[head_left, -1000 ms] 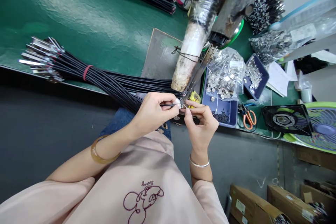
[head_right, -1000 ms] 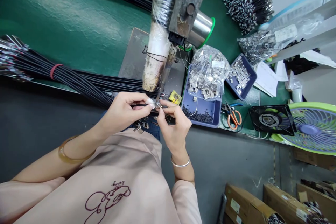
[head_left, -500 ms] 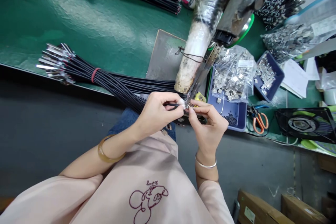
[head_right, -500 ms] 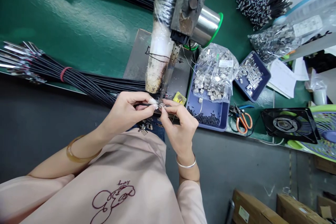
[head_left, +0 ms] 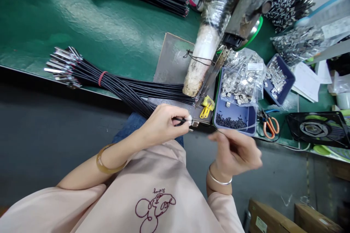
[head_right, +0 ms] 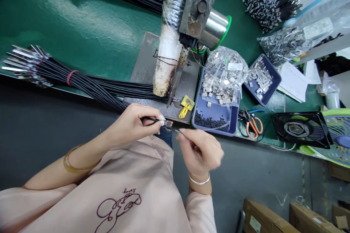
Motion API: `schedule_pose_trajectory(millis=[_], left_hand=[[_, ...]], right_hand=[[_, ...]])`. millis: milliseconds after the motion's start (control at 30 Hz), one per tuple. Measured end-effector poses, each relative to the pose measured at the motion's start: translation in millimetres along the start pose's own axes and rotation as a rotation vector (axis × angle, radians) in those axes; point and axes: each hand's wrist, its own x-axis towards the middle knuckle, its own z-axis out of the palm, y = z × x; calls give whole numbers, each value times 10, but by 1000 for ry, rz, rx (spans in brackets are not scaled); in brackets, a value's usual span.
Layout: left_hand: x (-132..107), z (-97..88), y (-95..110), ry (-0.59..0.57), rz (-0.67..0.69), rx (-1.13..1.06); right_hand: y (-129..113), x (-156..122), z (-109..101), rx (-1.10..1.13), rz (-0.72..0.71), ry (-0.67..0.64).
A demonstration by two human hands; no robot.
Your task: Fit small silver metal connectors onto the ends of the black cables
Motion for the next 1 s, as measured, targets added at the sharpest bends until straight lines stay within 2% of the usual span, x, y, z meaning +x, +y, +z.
schedule_pose_trajectory(millis=[67, 100, 133, 233, 300, 333, 400, 467, 533, 633, 700, 867, 933, 1000], left_hand=[[-55, -29, -33, -5, 49, 0], [-76, -45, -55, 23, 60, -29], [-90, -61, -79, 73, 67, -64], [-67, -111, -158, 284, 158, -34], [1, -137, -206, 402, 265, 174], [44, -143, -229, 419, 308, 317], [130, -140, -271, 358, 350, 563], [190, -121, -307, 303, 352, 714], [205, -107, -330, 301, 369, 733], [149, -124, -326, 307, 418, 594], [90, -149, -303, 295, 458, 486], [21, -156, -267, 222, 580, 377], [33, -151, -267, 177, 588, 333], [54, -168, -263, 126, 531, 266]], right_hand=[[-8, 14, -94, -7, -24, 208], [10, 37, -138, -14, 16, 247], [51, 70, -178, -34, 85, 226], [328, 220, -256, -182, 288, -52], [589, 340, -258, -355, 299, -136], [714, 401, -241, -445, 292, -158], [904, 512, -182, -553, 276, -224], [986, 600, -112, -564, 272, -310], [979, 655, -55, -528, 260, -399], [897, 665, -15, -495, 210, -459], [832, 624, -19, -462, 189, -392], [607, 455, -106, -314, 178, -53], [490, 400, -144, -317, 162, 1], [372, 352, -154, -308, 156, 14]])
